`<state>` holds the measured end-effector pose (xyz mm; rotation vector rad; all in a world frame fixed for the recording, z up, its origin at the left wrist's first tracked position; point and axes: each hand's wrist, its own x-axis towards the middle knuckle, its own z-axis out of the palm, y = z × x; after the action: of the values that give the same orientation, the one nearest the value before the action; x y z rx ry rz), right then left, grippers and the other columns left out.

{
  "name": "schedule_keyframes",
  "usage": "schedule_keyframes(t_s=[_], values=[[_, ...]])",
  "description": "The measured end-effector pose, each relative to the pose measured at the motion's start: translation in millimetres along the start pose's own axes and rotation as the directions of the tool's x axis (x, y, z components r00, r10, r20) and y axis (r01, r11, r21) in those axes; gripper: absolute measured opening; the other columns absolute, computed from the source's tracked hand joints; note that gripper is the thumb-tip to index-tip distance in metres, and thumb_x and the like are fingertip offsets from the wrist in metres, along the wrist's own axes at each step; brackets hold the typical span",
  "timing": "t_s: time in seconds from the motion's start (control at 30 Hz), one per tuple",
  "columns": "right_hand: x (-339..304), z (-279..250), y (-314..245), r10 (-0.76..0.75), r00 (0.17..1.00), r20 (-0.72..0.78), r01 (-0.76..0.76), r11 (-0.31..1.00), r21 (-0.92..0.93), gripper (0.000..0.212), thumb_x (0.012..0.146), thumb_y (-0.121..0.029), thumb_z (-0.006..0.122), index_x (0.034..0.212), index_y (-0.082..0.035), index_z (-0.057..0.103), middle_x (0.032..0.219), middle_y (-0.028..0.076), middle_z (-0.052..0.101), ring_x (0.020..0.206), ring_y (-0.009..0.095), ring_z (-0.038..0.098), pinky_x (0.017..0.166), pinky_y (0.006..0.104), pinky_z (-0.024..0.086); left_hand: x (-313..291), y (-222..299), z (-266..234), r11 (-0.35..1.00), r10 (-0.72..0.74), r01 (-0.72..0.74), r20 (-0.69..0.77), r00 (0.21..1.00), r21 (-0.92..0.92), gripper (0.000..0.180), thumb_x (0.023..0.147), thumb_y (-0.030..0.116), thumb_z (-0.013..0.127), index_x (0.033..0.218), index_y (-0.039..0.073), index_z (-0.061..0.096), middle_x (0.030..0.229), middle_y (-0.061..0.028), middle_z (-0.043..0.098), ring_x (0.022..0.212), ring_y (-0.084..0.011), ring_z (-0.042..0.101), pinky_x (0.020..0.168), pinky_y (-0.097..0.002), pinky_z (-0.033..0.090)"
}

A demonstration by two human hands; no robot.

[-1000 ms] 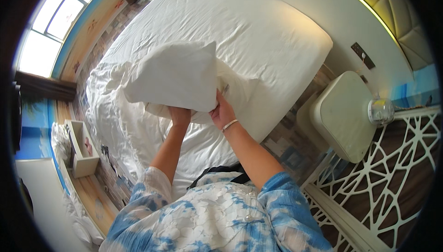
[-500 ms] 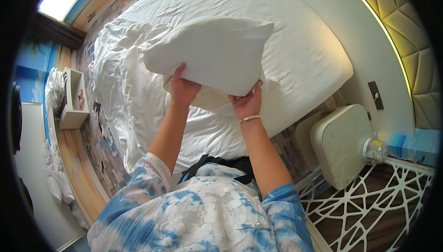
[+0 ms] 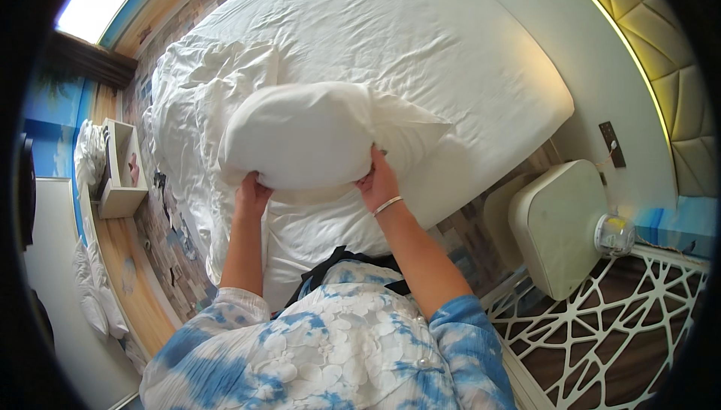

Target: The person inserts a pillow into a white pillowcase on a bed. They align the corners, push the pillow inside, and smooth the case before placing the finished pillow on the bed.

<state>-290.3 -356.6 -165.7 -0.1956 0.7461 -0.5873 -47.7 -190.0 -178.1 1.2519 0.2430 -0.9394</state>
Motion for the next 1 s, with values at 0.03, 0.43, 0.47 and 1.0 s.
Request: schedule_keyframes(t_s=[0.03, 0.43, 0.47, 1.0], values=[[-1.3, -3.5, 8.5, 0.038, 0.999, 0.018, -0.037, 0.998, -0.044, 0.031, 0.095, -0.036, 0.05, 0.115, -0.014, 0.058, 0.111, 0.0, 0.065, 0.1, 0.016, 0.062, 0.083, 0.0342, 0.05, 7.3, -8.2, -16.1, 0.998, 0.005, -0.006, 0.021, 1.0, 0.06, 0.035, 0.096, 0.022, 0.045, 0.125, 0.003, 0.047, 0.124, -0.0135, 0.054, 0.111, -0.0281, 0.056, 0.092, -0.0451, 0.05], [-19.5, -23.4, -10.2, -0.141, 0.989, 0.055, 0.135, 0.986, 0.098, 0.031, 0.095, -0.041, 0.05, 0.108, -0.015, 0.06, 0.1, -0.002, 0.067, 0.088, 0.013, 0.063, 0.075, 0.0296, 0.051, -31.5, -36.1, 1.6, 0.994, -0.108, 0.093, 0.518, 0.849, 0.054, 0.04, 0.095, 0.033, 0.047, 0.129, 0.012, 0.049, 0.127, -0.0045, 0.054, 0.117, -0.0243, 0.052, 0.098, -0.0451, 0.044], [-16.1, -28.7, -24.9, -0.16, 0.985, 0.066, 0.151, 0.981, 0.121, 0.032, 0.095, -0.042, 0.049, 0.106, -0.015, 0.06, 0.098, -0.002, 0.067, 0.085, 0.013, 0.062, 0.074, 0.0287, 0.05, -28.7, -37.8, 24.0, 0.978, -0.159, 0.205, 0.515, 0.842, -0.033, 0.042, 0.095, 0.034, 0.048, 0.131, 0.012, 0.048, 0.129, -0.005, 0.053, 0.119, -0.0249, 0.05, 0.099, -0.045, 0.043], [-24.7, -52.8, -32.2, -0.238, 0.944, -0.228, 0.26, 0.963, 0.068, 0.038, 0.093, -0.045, 0.052, 0.113, -0.014, 0.057, 0.107, -0.001, 0.061, 0.096, 0.015, 0.055, 0.084, 0.032, 0.044, -59.6, -121.5, 221.4, 0.954, -0.155, 0.288, 0.681, 0.716, -0.086, 0.033, 0.095, 0.014, 0.052, 0.125, 0.0, 0.047, 0.12, -0.0146, 0.058, 0.106, -0.027, 0.059, 0.091, -0.0387, 0.05]])
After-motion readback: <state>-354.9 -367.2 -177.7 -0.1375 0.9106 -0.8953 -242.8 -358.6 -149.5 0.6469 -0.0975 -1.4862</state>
